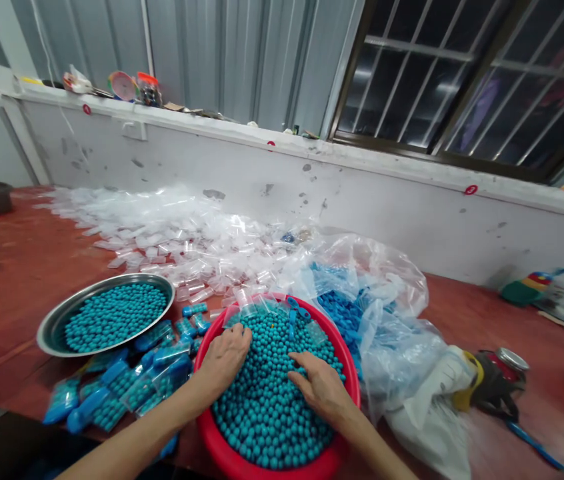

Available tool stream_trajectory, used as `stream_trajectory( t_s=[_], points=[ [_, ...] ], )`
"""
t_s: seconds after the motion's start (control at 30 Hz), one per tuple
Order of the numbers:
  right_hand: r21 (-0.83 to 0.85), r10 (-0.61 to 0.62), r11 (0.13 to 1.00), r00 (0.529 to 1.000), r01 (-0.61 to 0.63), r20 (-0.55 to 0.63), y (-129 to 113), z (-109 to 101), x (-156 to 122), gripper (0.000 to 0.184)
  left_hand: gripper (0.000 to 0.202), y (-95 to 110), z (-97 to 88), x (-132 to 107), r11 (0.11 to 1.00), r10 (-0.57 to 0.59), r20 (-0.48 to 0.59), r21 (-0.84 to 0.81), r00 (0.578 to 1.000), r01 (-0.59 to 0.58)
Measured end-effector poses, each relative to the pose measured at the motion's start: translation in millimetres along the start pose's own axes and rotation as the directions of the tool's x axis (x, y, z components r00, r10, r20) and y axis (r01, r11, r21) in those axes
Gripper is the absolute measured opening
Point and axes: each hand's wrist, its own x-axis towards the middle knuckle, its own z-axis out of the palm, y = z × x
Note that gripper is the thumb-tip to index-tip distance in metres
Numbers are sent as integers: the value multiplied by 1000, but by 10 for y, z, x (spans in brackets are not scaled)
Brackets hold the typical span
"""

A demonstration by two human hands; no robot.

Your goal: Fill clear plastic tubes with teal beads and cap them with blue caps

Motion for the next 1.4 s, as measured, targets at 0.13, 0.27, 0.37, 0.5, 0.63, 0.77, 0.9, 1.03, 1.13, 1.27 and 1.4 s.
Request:
stream_trajectory(
  t_s=[0.13, 0.27, 0.37, 0.5, 0.63, 0.77, 0.9, 1.03, 1.13, 1.27, 1.4],
  points=[
    [-123, -79, 989, 997, 77, -12, -115, 0, 67, 46, 40, 48, 154, -62, 988, 85, 18, -134, 996, -82],
    [-153, -174, 972, 984, 176, 24, -262, 102, 159, 36, 34, 147, 141, -74, 925, 162, 91, -360, 983, -119],
    [28, -154, 988, 987, 155, -37, -234, 129, 167, 18, 13, 228, -26, 7, 807, 64, 119, -590, 991, 19],
    [563, 102, 818, 993, -117, 59, -145, 168, 145, 21, 16, 404, -157, 62, 312, -86, 336, -885, 938, 346],
    [707, 190, 668, 972, -232, 139, -161, 189, 96, 29, 26, 586, -111, 24, -149, -76, 506, -858, 859, 492],
    [350, 53, 937, 995, -21, -84, -111, 37, 43, 21, 18, 499, -117, 41, 250, -186, 357, -884, 915, 396],
    [-71, 208, 974, 975, -214, -83, 110, -43, 109, 22, 10, 315, -107, 76, 878, -70, 341, -425, 937, 221],
    [-88, 247, 965, 969, -247, -9, 234, 114, 270, 20, 13, 395, 19, 134, 898, 11, 426, -403, 905, 178],
    [-25, 210, 977, 978, -210, -6, 199, 215, 358, 20, 11, 550, 131, 226, 853, 23, 456, -473, 890, 220],
    [82, 138, 988, 990, -134, -40, 93, 179, 347, 23, 6, 614, 214, 328, 718, 31, 532, -600, 846, 351],
    [209, 37, 978, 992, -10, -123, 3, 77, 302, 21, 7, 527, 205, 330, 500, 81, 660, -675, 747, 542]
  ],
)
